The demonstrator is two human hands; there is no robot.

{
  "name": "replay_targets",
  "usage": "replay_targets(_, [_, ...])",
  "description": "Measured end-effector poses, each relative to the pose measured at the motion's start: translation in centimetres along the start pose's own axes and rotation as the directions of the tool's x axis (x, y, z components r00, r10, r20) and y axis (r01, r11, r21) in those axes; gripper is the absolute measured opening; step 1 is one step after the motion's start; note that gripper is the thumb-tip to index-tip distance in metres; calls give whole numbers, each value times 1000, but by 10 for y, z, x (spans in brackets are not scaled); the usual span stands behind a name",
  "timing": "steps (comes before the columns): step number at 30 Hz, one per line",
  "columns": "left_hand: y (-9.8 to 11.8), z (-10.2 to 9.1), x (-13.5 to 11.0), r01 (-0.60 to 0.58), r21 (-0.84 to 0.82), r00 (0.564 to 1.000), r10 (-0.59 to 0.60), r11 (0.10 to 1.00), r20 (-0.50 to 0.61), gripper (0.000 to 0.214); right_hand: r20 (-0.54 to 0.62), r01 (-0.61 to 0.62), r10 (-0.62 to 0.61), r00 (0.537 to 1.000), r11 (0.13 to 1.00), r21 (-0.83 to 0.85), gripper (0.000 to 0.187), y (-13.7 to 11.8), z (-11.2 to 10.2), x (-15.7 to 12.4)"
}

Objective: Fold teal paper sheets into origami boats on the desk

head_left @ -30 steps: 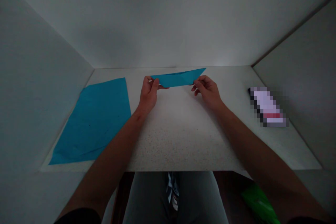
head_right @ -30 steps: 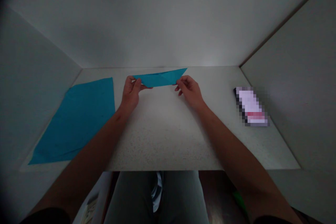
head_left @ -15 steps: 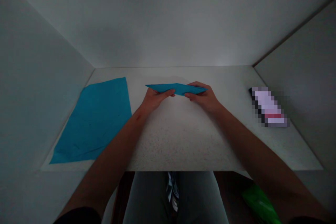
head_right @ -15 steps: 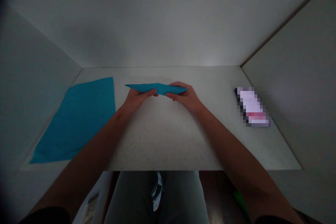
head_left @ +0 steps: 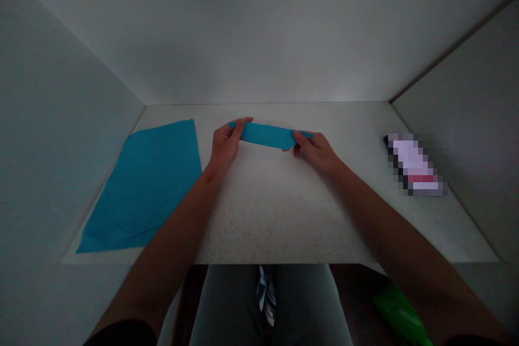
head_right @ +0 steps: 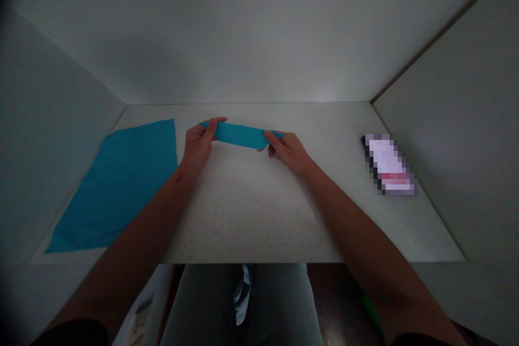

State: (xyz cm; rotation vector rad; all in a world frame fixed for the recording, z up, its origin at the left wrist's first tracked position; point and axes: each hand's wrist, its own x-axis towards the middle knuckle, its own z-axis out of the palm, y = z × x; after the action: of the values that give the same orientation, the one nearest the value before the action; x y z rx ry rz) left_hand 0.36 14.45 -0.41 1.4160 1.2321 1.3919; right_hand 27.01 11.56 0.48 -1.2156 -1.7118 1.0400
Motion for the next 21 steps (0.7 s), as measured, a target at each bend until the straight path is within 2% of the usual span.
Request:
replay_targets(2, [0, 0, 0, -2, -27, 1000, 2, 1000, 6, 67, -29, -9, 9, 1000, 1000, 1, 80, 4, -1, 1])
replay_targets(5, [-1, 1, 1, -2, -68, 1000, 3, 998, 6, 74, -73, 5, -5, 997, 1000, 2, 81, 7, -1, 3])
replay_targets(12, [-2, -4, 4, -22, -54, 995, 16, 998, -101, 74, -6, 123, -122, 992, 992, 4, 48, 3, -1, 3])
replay_targets(21, [-8, -4, 7, -17, -59, 996, 11, 998, -92, 72, 12, 295, -296, 955, 949, -108, 43, -2, -4, -3])
